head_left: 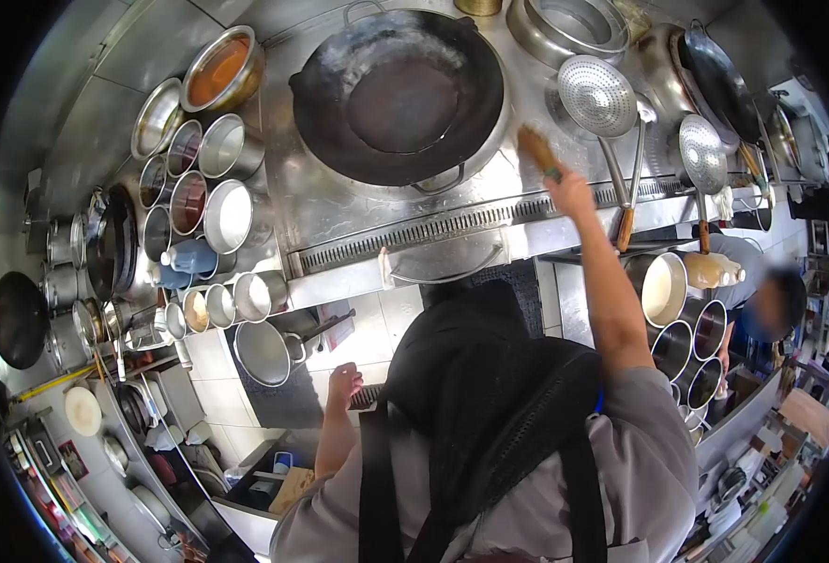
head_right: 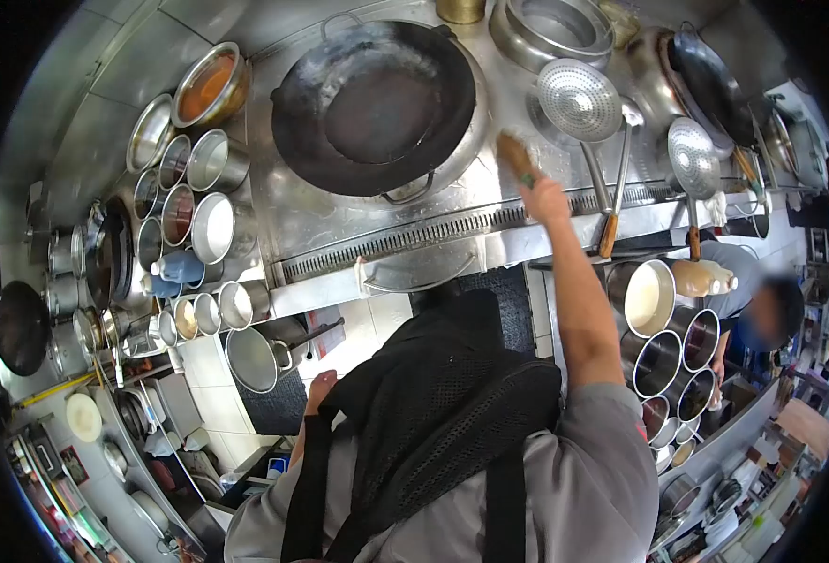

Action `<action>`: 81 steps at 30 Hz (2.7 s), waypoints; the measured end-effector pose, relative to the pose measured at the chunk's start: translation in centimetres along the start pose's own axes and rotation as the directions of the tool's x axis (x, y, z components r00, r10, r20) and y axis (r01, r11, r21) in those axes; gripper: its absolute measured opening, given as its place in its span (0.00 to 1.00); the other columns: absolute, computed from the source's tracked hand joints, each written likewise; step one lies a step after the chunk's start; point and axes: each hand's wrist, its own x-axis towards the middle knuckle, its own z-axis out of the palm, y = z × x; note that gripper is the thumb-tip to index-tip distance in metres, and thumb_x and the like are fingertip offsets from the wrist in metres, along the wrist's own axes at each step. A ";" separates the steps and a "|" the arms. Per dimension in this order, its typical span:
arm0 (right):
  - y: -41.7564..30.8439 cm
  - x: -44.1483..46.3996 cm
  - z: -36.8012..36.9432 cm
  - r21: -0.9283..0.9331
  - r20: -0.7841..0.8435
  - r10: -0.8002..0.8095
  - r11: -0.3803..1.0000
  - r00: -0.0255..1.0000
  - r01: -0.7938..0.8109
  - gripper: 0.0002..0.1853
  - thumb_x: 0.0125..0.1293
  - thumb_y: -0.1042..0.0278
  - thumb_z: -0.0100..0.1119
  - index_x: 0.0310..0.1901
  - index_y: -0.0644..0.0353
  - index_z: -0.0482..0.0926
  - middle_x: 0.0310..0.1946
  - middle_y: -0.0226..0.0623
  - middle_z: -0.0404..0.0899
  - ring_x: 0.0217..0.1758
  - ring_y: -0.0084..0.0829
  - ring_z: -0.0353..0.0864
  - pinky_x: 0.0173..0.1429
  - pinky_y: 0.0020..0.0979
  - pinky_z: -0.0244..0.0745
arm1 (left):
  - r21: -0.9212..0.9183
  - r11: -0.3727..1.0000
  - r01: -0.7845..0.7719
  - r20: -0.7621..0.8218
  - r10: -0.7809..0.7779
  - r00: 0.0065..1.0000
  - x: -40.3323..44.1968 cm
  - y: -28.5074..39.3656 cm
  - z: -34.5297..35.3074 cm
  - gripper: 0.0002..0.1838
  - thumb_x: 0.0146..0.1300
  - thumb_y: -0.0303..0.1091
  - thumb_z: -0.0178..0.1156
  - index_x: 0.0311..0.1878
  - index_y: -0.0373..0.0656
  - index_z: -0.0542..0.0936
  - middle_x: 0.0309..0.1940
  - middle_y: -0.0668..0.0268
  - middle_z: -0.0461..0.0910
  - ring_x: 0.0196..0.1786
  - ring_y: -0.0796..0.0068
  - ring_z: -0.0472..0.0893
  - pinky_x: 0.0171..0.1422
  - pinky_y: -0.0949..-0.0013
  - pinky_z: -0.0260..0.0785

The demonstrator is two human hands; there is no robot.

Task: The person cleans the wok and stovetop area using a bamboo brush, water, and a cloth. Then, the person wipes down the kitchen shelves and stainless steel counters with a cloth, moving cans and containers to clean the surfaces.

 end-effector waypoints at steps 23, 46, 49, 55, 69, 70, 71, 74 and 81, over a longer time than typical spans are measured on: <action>-1.6 -4.0 1.1 -0.095 0.252 0.042 0.995 0.967 -0.018 0.40 0.71 0.51 0.57 0.81 0.41 0.54 0.45 0.62 0.86 0.52 0.63 0.86 0.61 0.54 0.80 | -0.374 0.919 0.123 0.291 -0.009 0.957 10.3 0.9 -1.0 0.04 0.76 0.36 0.58 0.42 0.51 0.77 0.24 0.76 0.65 0.24 0.80 0.68 0.25 0.78 0.64; 5.0 -2.6 -9.5 0.139 0.363 -0.114 0.988 0.925 0.068 0.35 0.70 0.56 0.57 0.75 0.59 0.62 0.44 0.65 0.85 0.50 0.63 0.86 0.59 0.55 0.81 | 0.528 0.731 -0.432 0.459 0.182 0.870 -9.4 19.9 16.9 0.16 0.72 0.44 0.64 0.48 0.40 0.84 0.28 0.68 0.81 0.28 0.82 0.75 0.33 0.75 0.67; 5.2 -4.4 -6.7 0.203 0.382 -0.074 0.979 0.921 -0.006 0.41 0.71 0.54 0.59 0.79 0.58 0.53 0.44 0.69 0.83 0.50 0.66 0.85 0.59 0.58 0.79 | 0.600 0.712 -0.363 0.469 0.054 0.881 -11.6 25.5 20.5 0.16 0.73 0.45 0.64 0.47 0.40 0.84 0.27 0.70 0.82 0.25 0.85 0.72 0.30 0.75 0.64; 5.2 -6.1 -1.8 0.169 0.449 -0.050 0.985 0.892 -0.030 0.48 0.72 0.53 0.57 0.83 0.57 0.40 0.51 0.74 0.80 0.52 0.68 0.84 0.63 0.57 0.78 | 0.250 0.723 -0.644 0.694 0.329 0.640 -15.7 37.2 34.7 0.18 0.78 0.42 0.60 0.60 0.39 0.78 0.36 0.66 0.83 0.32 0.82 0.78 0.33 0.75 0.69; 10.4 -7.9 3.1 0.293 0.294 -0.370 0.913 0.881 0.285 0.36 0.77 0.44 0.48 0.77 0.60 0.62 0.67 0.76 0.66 0.61 0.68 0.79 0.69 0.54 0.74 | -0.044 0.993 -0.108 0.777 0.102 0.621 -8.6 37.1 67.6 0.24 0.73 0.39 0.66 0.59 0.35 0.67 0.35 0.62 0.80 0.34 0.71 0.82 0.41 0.63 0.79; 10.2 -8.1 -1.5 0.314 0.368 -0.354 0.918 0.860 0.244 0.34 0.77 0.45 0.48 0.76 0.58 0.64 0.66 0.73 0.68 0.61 0.67 0.79 0.68 0.54 0.74 | -0.086 0.979 -0.186 0.746 0.187 0.639 -8.2 36.6 67.9 0.20 0.73 0.38 0.66 0.56 0.37 0.69 0.33 0.63 0.79 0.31 0.72 0.80 0.37 0.65 0.78; 10.2 -8.0 -5.7 0.332 0.436 -0.340 0.921 0.833 0.202 0.32 0.77 0.46 0.49 0.75 0.56 0.67 0.65 0.71 0.71 0.60 0.66 0.80 0.68 0.54 0.75 | -0.123 0.955 -0.268 0.710 0.273 0.649 -8.2 36.5 68.0 0.17 0.73 0.37 0.65 0.53 0.38 0.70 0.31 0.65 0.78 0.29 0.73 0.79 0.34 0.67 0.76; 13.9 -6.1 -13.5 0.373 0.405 -0.400 0.893 0.822 0.251 0.20 0.74 0.52 0.55 0.56 0.57 0.84 0.45 0.58 0.83 0.50 0.54 0.86 0.58 0.51 0.81 | -0.135 0.954 -0.268 0.714 0.281 0.642 -10.4 38.6 63.8 0.10 0.73 0.33 0.63 0.47 0.42 0.72 0.29 0.69 0.75 0.25 0.77 0.75 0.27 0.72 0.70; 17.8 10.6 -14.3 0.560 -0.094 0.329 0.798 0.940 -0.223 0.22 0.73 0.55 0.55 0.40 0.72 0.82 0.24 0.54 0.85 0.26 0.46 0.90 0.40 0.43 0.86 | -0.101 0.914 -0.394 0.706 0.344 0.619 -17.2 41.4 50.1 0.13 0.74 0.34 0.63 0.54 0.41 0.73 0.28 0.71 0.73 0.27 0.80 0.74 0.30 0.74 0.65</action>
